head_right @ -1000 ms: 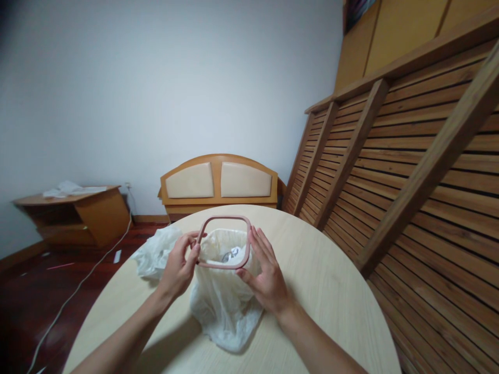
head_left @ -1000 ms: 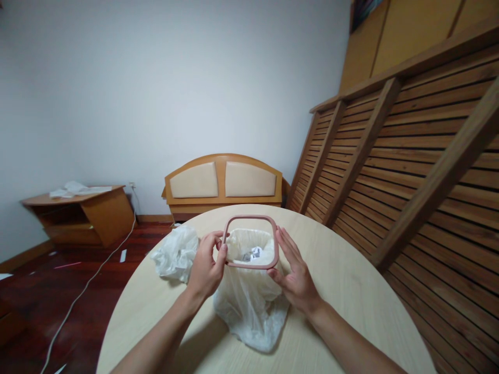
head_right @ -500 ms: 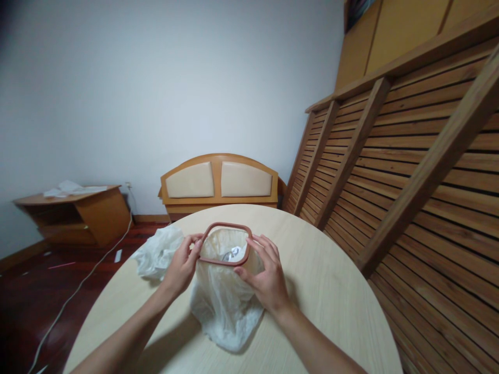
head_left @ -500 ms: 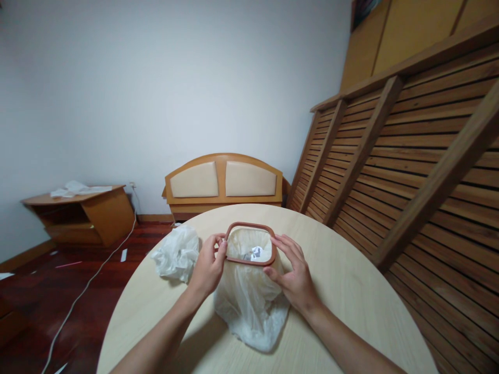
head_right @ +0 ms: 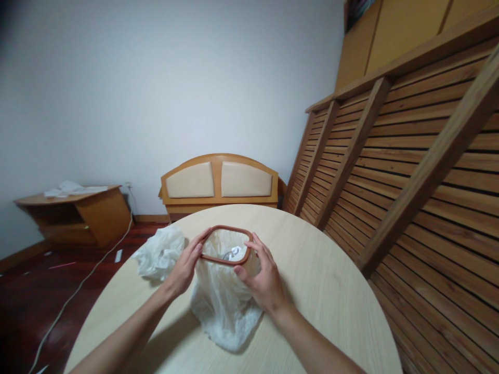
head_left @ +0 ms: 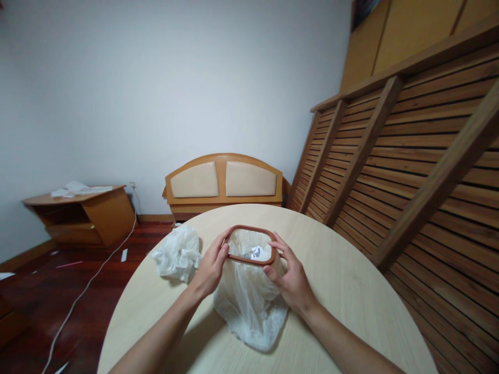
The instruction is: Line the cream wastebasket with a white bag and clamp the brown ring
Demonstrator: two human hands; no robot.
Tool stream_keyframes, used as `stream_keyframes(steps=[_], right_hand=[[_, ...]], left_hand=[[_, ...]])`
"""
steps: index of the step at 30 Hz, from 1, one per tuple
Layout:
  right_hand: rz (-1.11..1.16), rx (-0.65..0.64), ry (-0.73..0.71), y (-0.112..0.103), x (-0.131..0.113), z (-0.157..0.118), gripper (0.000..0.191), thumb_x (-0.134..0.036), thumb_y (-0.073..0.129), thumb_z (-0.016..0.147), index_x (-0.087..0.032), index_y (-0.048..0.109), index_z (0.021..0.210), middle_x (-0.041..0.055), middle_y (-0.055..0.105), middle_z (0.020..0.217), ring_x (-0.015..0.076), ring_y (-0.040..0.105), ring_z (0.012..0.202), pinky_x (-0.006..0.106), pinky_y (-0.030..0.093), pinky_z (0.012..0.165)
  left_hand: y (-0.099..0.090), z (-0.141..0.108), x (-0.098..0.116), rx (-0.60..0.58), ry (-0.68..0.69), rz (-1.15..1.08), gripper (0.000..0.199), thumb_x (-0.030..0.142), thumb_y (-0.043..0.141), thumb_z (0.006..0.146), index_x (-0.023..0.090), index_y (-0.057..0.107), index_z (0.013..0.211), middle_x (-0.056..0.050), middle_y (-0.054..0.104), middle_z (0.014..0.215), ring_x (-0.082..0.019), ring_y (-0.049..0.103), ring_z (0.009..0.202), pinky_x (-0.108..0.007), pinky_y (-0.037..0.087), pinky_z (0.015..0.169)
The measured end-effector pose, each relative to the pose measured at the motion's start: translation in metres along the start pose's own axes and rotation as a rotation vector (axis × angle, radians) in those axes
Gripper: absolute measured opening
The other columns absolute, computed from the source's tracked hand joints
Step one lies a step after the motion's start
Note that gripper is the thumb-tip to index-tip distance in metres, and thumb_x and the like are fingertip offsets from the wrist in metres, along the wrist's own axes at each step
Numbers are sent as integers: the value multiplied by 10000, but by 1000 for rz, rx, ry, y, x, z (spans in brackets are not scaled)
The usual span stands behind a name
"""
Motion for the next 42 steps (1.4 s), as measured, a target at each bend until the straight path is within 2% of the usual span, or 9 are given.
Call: stream_keyframes(steps=[4, 8, 12, 17, 20, 29, 32, 36, 42], right_hand=[[44, -45, 51, 3, 5, 0, 589, -598, 704, 836, -245, 560, 1285, 181, 396, 1587, 345, 403, 1454, 568, 433, 1106], [42, -69, 28, 1, 4, 2, 588, -580, 723, 830, -259, 562, 1296, 164, 402, 1585, 334, 402, 1455, 583, 386, 1144], [-68, -67, -75, -5, -5, 5, 543, -561, 736, 829, -274, 597, 1269, 143, 453, 1547, 335, 411, 1441, 612, 328, 1177], [-126, -82, -256, -6, -25, 5, 323, -484, 666, 915, -301, 673, 1181, 100, 589, 1384, 301, 457, 1397, 558, 397, 1149], [-110, -79, -315, -6, -30, 3, 241, -437, 663, 929, -303, 704, 1125, 83, 635, 1304, 295, 456, 1397, 541, 400, 1150], [-27, -102, -320, -8, -22, 6, 222, -441, 739, 871, -286, 713, 1028, 74, 688, 1229, 301, 472, 1385, 548, 371, 1163], [-7, -143, -330, -6, -22, 7, 255, -462, 740, 865, -286, 709, 1046, 75, 691, 1238, 304, 453, 1404, 552, 363, 1164], [38, -157, -213, -4, -16, 10, 181, -431, 651, 939, -263, 696, 986, 83, 677, 1272, 293, 404, 1449, 550, 336, 1179], [7, -181, -167, -3, -21, 15, 138, -381, 643, 928, -245, 647, 904, 93, 672, 1257, 301, 432, 1424, 555, 331, 1171]], left_hand=[[4, -1, -5, -73, -4, -20, 570, 535, 421, 1002, 206, 475, 1463, -121, 477, 1543, -265, 408, 1456, -494, 274, 1237], [5, -2, -10, -89, 13, -33, 562, 554, 431, 995, 201, 490, 1427, -142, 481, 1527, -279, 408, 1451, -506, 270, 1231], [7, -2, -9, -95, 48, -45, 551, 578, 448, 983, 197, 513, 1375, -152, 477, 1522, -289, 393, 1460, -498, 272, 1231], [9, -3, -7, -110, 55, -60, 538, 562, 453, 988, 201, 495, 1385, -151, 434, 1555, -296, 353, 1482, -510, 235, 1244], [10, -3, -9, -119, 48, -74, 553, 571, 454, 985, 204, 493, 1398, -140, 416, 1570, -298, 327, 1494, -501, 216, 1253], [17, -8, -23, -168, 95, -182, 627, 571, 406, 1001, 229, 364, 1525, -104, 313, 1635, -288, 248, 1528, -478, 152, 1275], [17, -8, -22, -155, 109, -210, 596, 581, 413, 994, 234, 408, 1479, -111, 319, 1630, -296, 238, 1530, -498, 150, 1269], [19, -7, -22, -171, 109, -228, 504, 580, 417, 992, 246, 487, 1362, -107, 261, 1654, -304, 188, 1545, -527, 149, 1259], [20, -6, -20, -213, 206, -148, 494, 616, 417, 979, 247, 464, 1304, -142, 300, 1610, -311, 239, 1521, -548, 169, 1237]])
Point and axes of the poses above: each hand's wrist, its own z-axis towards the middle knuckle, its own y-axis out of the palm, x = y × z, the point moved 10 cm from there along z, towards the middle knuckle
